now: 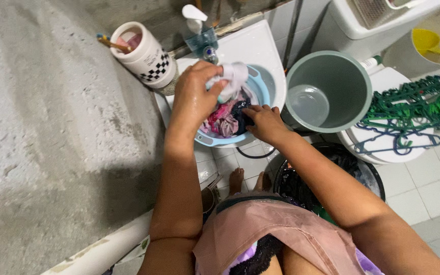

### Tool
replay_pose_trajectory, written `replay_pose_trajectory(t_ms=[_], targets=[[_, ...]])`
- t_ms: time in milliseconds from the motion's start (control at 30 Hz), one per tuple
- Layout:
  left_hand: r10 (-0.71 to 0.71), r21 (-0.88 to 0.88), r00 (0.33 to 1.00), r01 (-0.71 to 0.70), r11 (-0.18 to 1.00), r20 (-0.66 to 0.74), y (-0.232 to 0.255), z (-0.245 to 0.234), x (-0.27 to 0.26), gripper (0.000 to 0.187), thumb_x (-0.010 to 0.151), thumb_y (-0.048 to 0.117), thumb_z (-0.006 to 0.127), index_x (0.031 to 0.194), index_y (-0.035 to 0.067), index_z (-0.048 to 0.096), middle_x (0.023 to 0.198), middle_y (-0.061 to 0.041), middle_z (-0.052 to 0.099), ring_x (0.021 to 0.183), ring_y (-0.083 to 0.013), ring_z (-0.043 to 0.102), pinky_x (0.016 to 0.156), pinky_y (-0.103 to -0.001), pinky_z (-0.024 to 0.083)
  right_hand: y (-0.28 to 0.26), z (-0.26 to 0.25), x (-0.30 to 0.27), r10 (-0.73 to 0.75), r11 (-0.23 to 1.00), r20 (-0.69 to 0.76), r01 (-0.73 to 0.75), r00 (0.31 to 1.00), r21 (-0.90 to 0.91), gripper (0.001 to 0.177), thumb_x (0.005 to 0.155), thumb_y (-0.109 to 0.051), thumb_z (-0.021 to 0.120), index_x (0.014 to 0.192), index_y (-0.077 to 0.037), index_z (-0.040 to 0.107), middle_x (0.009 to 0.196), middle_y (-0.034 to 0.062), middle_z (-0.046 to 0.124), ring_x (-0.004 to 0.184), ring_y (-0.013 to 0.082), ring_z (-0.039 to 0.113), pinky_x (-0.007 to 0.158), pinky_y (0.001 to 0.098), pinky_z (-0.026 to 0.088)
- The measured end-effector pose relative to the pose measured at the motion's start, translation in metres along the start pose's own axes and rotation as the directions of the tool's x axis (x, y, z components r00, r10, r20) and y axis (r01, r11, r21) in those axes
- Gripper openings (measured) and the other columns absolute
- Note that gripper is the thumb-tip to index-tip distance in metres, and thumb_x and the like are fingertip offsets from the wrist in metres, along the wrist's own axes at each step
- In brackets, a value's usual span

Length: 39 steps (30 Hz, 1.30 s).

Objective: The person washes clothes by hand using soapy water in buckets and a sink basin, rinses the items, and hangs some of them on a drying rack attached to the door.

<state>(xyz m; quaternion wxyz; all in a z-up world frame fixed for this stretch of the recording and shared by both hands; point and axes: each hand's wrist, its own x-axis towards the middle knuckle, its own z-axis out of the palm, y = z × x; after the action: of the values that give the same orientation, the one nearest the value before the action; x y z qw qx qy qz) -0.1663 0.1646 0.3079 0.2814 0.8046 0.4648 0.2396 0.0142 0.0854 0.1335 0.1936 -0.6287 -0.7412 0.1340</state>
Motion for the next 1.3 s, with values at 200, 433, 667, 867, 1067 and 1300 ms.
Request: replay_pose_trajectory(t_ms=[200, 433, 667, 867, 1067, 1300], targets=[[-0.237, 0.058, 0.962, 0.231, 0.971, 0.134, -0.07, 0.042, -0.02, 0.039, 0.076, -0.003, 0.071, 0.112, 0.01, 0.077, 0.127, -0.009, 0.066, 0.112, -0.0242, 0.066, 0.099, -0.035, 0.052, 0.006, -0.012, 0.025, 0.176, 0.969, 0.148, -0.198, 0.973, 0.149, 0.03, 0.08, -0.03, 0.084, 0.1, -0.01, 0.077, 0.098, 0.0077, 0.076, 0.09, 0.0284, 0.072, 0.087, 0.0454, 0.052], [-0.295, -0.572, 0.949, 0.305, 0.762, 0.113, -0.131, 0.115, -0.021, 0.056, 0.101, 0.052, 0.05, 0.133, 0.009, 0.067, 0.13, -0.012, 0.069, 0.12, -0.0239, 0.065, 0.103, -0.039, 0.05, -0.024, -0.079, 0.042, 0.229, 0.64, -0.071, -0.095, 0.971, 0.763, 0.022, 0.087, -0.021, 0.08, 0.1, -0.007, 0.07, 0.099, 0.0011, 0.072, 0.093, 0.0138, 0.069, 0.083, 0.0318, 0.056], [-0.43, -0.973, 0.875, 0.229, -0.039, 0.223, -0.087, 0.124, 0.012, 0.063, 0.092, 0.061, 0.056, 0.125, 0.009, 0.06, 0.115, -0.017, 0.066, 0.095, -0.028, 0.072, 0.078, -0.043, 0.061, -0.007, -0.086, 0.063, 0.384, -0.027, 0.083, -0.079, 0.919, 0.997, 0.024, 0.099, -0.03, 0.066, 0.113, -0.012, 0.059, 0.107, 0.0018, 0.062, 0.102, 0.0183, 0.061, 0.088, 0.0432, 0.056], [-0.113, -0.481, 0.867, -0.158, 0.863, -0.486, 0.004, 0.142, 0.011, 0.042, 0.092, 0.045, 0.075, 0.086, 0.004, 0.067, 0.084, -0.012, 0.069, 0.076, -0.026, 0.069, 0.079, -0.04, 0.059, 0.028, 0.006, 0.083, 0.244, -0.603, 0.368, -0.157, 0.897, 0.782, 0.057, 0.106, -0.055, 0.045, 0.127, -0.005, 0.062, 0.105, 0.0088, 0.066, 0.098, 0.0222, 0.064, 0.087, 0.0371, 0.054], [-0.326, -0.347, 0.893, 0.213, 0.913, -0.31, -0.034, 0.117, 0.042, 0.039, 0.101, 0.041, 0.062, 0.09, 0.007, 0.076, 0.073, -0.017, 0.072, 0.064, -0.0299, 0.07, 0.06, -0.042, 0.052, 0.058, 0.054, 0.1, 0.487, 0.28, 0.255, -0.426, 0.835, 0.86, 0.048, 0.104, -0.024, 0.037, 0.15, -0.017, 0.051, 0.104, 0.0049, 0.07, 0.076, 0.0294, 0.071, 0.058, 0.0473, 0.056], [0.08, -0.268, 0.884, -0.225, 0.937, -0.461, -0.038, 0.154, 0.011, 0.019, 0.095, 0.019, 0.069, 0.099, 0.002, 0.075, 0.091, -0.017, 0.075, 0.082, -0.0275, 0.075, 0.07, -0.037, 0.057, 0.057, 0.054, 0.107, 0.369, -0.34, 0.331, -0.206, 0.868, 0.918, 0.043, 0.108, -0.038, 0.053, 0.133, -0.005, 0.065, 0.096, 0.0096, 0.067, 0.073, 0.0198, 0.065, 0.061, 0.0379, 0.054]])
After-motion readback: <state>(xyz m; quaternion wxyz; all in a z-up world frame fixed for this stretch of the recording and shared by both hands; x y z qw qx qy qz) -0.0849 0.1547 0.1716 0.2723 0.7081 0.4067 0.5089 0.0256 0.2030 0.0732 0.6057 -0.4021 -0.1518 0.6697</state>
